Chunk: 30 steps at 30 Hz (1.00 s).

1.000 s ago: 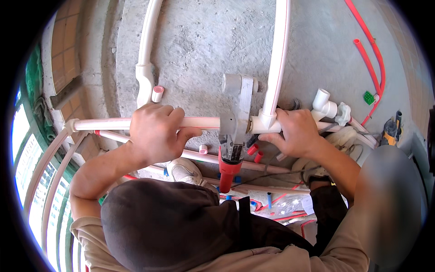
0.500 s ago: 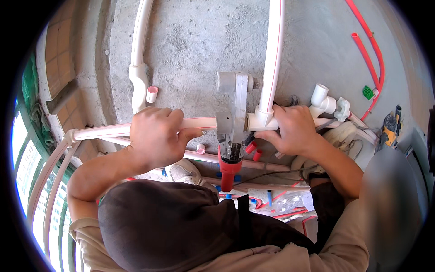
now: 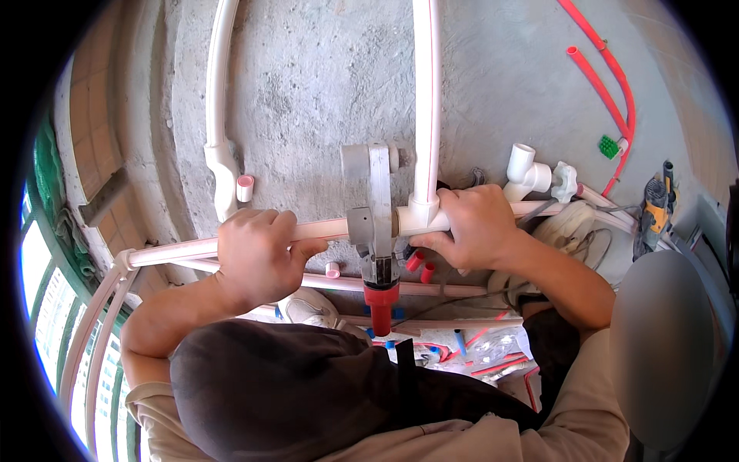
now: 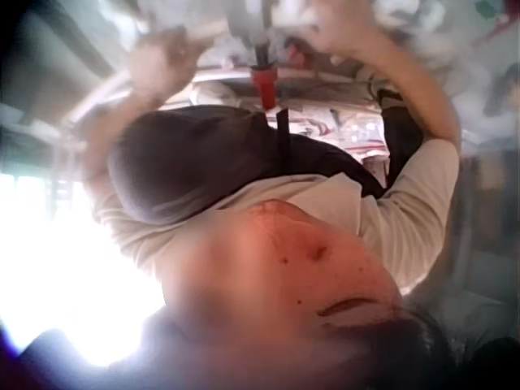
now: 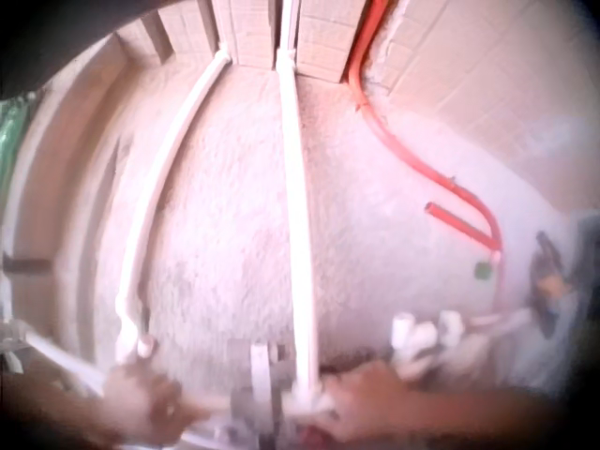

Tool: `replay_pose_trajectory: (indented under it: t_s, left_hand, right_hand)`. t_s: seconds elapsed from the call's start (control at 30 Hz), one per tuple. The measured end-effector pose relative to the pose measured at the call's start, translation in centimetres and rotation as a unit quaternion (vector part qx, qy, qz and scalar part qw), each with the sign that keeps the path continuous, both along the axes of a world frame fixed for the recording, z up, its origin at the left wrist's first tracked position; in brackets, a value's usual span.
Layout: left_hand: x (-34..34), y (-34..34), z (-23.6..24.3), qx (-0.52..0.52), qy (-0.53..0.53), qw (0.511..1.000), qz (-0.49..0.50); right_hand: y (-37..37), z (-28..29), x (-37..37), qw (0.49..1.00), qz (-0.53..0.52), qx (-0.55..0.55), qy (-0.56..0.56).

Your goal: The person sits on the floor and uses a pipe fusion tool to heat and join white plastic pipes and fittings. They repeatedly insert pipe ends and fittings into the tool, then press the heated parts together to form connections.

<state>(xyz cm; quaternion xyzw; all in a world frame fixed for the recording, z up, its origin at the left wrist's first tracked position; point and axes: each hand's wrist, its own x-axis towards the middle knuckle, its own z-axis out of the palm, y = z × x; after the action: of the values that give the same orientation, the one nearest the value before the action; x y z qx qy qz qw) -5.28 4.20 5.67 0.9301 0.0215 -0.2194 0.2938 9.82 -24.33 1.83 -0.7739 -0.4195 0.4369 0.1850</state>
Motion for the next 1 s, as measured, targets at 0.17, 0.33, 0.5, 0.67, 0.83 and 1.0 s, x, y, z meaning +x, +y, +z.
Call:
replay_pose_trajectory:
  t_s: [0.17,0.33,0.5,0.67,0.83,1.0]
  left_hand:
    - [0.25,0.05,0.04,0.000,0.011,1.000,-0.003]
    - [0.57,-0.04,-0.11,0.007,-0.001,1.000,-0.015]
    - [0.38,-0.13,-0.30,0.009,0.005,1.000,-0.005]
    - [0.14,-0.22,-0.29,0.011,0.003,1.000,-0.005]
    - [0.38,-0.49,-0.26,0.021,-0.012,0.999,-0.031]
    - [0.38,-0.76,-0.42,0.031,-0.015,0.998,-0.046]
  right_hand:
    - [0.16,0.08,-0.05,1.000,-0.004,-0.006,0.001]
    - [0.27,0.43,-0.06,1.000,-0.004,-0.011,-0.018]
    - [0.35,0.09,-0.20,1.000,-0.010,-0.012,-0.005]
    - [0.16,0.18,-0.36,1.000,-0.013,-0.011,-0.011]
    - [-0.22,0.17,-0.11,0.999,-0.001,0.000,-0.042]
    - [-0.60,0.13,-0.12,0.999,-0.016,0.017,-0.037]
